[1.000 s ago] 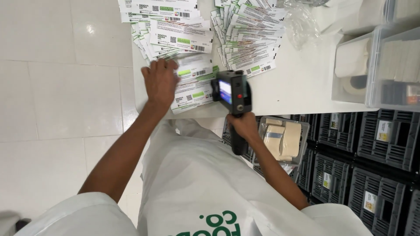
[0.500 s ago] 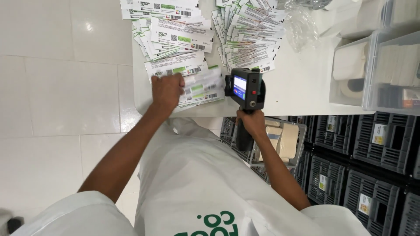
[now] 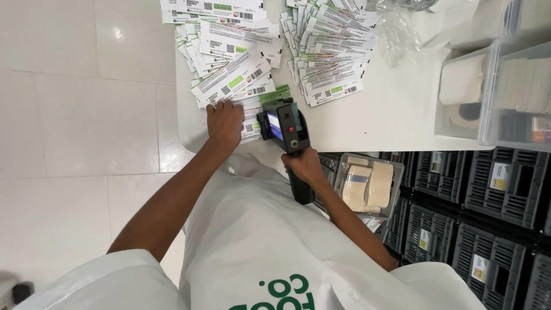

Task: The person scans barcodes on a stack of small white packets using a handheld barcode scanner, then gathers the scanned packets and places them into a clear plastic bag. The person then seals the bag and places it on the table.

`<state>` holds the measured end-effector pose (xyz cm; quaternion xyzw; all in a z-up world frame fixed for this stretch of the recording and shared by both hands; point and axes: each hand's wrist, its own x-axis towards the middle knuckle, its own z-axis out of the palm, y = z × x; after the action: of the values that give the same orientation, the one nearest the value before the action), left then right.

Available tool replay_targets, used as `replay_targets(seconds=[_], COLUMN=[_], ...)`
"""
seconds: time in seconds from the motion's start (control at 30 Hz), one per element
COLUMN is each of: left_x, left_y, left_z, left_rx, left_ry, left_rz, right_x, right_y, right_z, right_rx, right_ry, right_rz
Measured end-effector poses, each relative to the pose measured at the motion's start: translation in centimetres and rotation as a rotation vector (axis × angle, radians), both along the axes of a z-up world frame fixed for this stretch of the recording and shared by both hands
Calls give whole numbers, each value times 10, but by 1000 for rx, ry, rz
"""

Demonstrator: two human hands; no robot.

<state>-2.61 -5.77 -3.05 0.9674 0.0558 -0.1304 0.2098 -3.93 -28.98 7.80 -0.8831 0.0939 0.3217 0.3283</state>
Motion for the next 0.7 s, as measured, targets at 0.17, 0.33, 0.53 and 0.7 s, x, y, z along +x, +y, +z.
replay_targets(seconds=[0.17,0.33,0.53,0.7], left_x=[0,17,16,-8], left_y=[-1,39,32,-5], left_z=[-7,47,55,24], left_rx=[-137,-191,-17,-67], left_ry=[14,17,-190,-44], left_rz=[21,40,47,8], right_x=[10,17,10,-1], right_y=[-32,-38,-25,-2], right_z=[0,35,33,23], right_rx=[-108,-103,-64,0], right_ry=[-102,-151,-123,-53], right_rz=[-64,-135,-90,21])
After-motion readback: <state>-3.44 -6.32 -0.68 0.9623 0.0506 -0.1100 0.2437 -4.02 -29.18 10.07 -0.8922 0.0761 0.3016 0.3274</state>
